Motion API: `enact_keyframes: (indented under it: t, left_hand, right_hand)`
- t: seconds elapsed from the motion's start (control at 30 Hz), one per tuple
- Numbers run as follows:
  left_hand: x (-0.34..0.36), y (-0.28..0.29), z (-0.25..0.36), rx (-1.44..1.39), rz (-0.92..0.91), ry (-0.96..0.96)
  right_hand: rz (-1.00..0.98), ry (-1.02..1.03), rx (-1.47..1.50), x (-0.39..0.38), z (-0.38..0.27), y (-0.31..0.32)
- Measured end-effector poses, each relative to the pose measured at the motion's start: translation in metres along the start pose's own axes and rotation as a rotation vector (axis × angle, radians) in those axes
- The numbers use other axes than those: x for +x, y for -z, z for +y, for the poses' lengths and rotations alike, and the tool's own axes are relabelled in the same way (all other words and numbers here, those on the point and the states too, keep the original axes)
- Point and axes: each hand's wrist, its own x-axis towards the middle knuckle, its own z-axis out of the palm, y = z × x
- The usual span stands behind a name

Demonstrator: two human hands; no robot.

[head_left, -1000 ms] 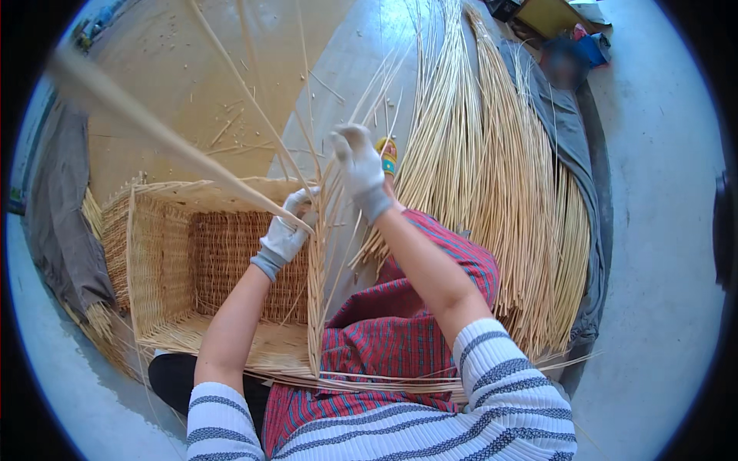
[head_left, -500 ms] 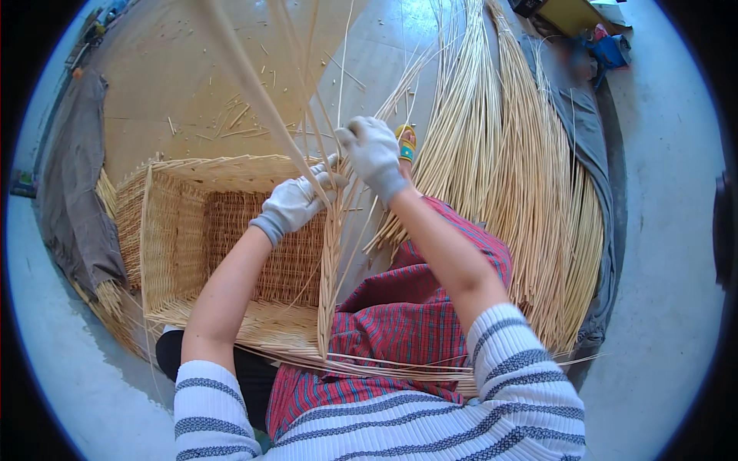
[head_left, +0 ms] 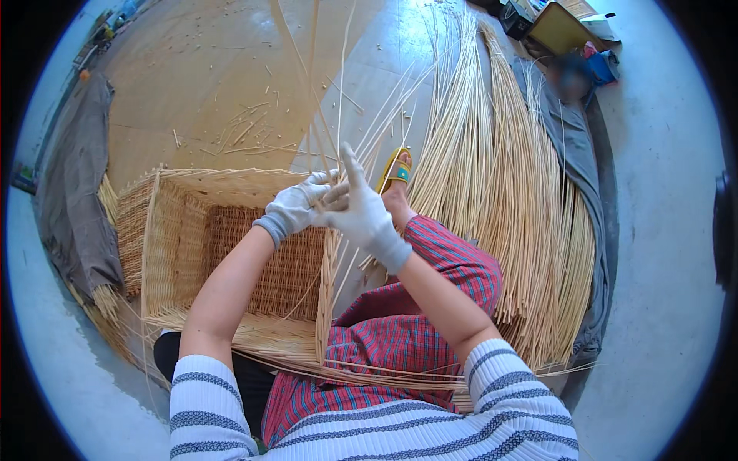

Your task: Weaving a rectangular wicker basket using long wooden strips.

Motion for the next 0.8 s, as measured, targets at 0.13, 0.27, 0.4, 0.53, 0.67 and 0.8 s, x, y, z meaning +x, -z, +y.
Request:
enact_keyframes:
  t: [0.13, 0.27, 0.4, 0.53, 0.67, 0.8]
  left_hand:
    - [0.016, 0.026, 0.029, 0.372, -0.346, 0.438]
    - [0.030, 0.043, 0.071, 0.545, -0.523, 0.260]
    - [-0.003, 0.022, 0.009, 0.324, -0.342, 0.153]
    - [0.005, 0.011, 0.022, 0.314, -0.132, 0.098]
    - [0.012, -0.009, 0.017, 0.124, -0.011, 0.326]
    - [0.002, -0.020, 0.012, 0.031, 0.158, 0.315]
  right_hand:
    - [0.145, 0.082, -0.679, 0.050, -0.016, 0.003]
    - [-0.086, 0.090, -0.671, 0.078, -0.001, 0.024]
    - [-0.628, 0.228, -0.186, 0.080, -0.060, 0.027]
    - [-0.585, 0.607, 0.591, 0.091, -0.073, 0.043]
    - [-0.231, 0.370, 0.352, 0.146, -0.024, 0.066]
    - [-0.001, 0.183, -1.031, 0.148, 0.060, 0.041]
